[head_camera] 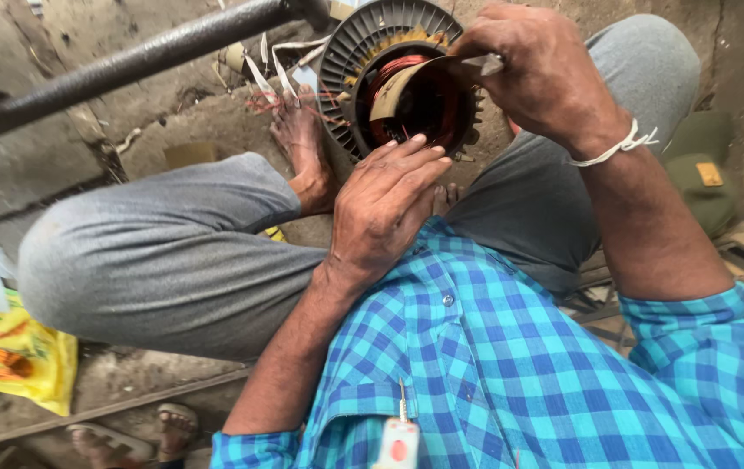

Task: The person sits on the floor and uses pliers and a flat metal tool to manipulate copper windings inside a motor stator. They repeatedly pull, cut, and adjust the wires within the stator slots.

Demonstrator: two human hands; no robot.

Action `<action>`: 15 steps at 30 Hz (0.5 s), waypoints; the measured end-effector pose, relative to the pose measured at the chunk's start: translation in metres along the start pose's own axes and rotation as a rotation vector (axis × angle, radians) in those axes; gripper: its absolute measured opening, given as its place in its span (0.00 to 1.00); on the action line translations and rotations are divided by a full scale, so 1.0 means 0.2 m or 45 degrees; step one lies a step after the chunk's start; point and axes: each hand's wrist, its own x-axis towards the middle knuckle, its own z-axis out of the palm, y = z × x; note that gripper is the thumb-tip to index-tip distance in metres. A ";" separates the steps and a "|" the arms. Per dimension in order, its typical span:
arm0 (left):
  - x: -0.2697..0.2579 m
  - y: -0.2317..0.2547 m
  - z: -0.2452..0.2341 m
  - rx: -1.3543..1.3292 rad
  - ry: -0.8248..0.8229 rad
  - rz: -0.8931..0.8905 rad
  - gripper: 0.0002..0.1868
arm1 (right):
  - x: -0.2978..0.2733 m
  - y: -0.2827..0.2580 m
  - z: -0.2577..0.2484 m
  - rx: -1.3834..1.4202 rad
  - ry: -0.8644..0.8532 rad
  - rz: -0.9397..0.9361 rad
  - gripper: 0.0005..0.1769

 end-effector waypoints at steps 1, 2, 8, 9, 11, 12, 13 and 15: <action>0.00 0.00 -0.01 -0.013 0.002 0.007 0.16 | 0.00 -0.01 0.00 -0.040 0.023 -0.032 0.05; 0.00 0.00 -0.02 -0.025 0.004 0.015 0.17 | 0.00 -0.02 -0.01 -0.080 0.047 -0.065 0.06; -0.04 -0.05 0.00 -0.080 0.040 0.068 0.16 | 0.03 -0.08 -0.03 -0.358 0.022 -0.255 0.05; -0.05 -0.06 0.01 -0.085 0.046 0.080 0.15 | 0.05 -0.09 -0.03 -0.414 0.006 -0.275 0.04; -0.06 -0.07 0.02 -0.087 0.048 0.078 0.15 | 0.07 -0.10 -0.04 -0.508 -0.019 -0.316 0.04; -0.06 -0.07 0.02 -0.088 0.048 0.080 0.15 | 0.08 -0.11 -0.05 -0.496 -0.027 -0.313 0.04; -0.06 -0.08 0.02 -0.085 0.054 0.084 0.15 | 0.08 -0.10 -0.06 -0.484 -0.035 -0.311 0.04; -0.07 -0.09 0.02 -0.083 0.062 0.090 0.16 | 0.04 -0.10 -0.05 -0.342 -0.033 -0.237 0.04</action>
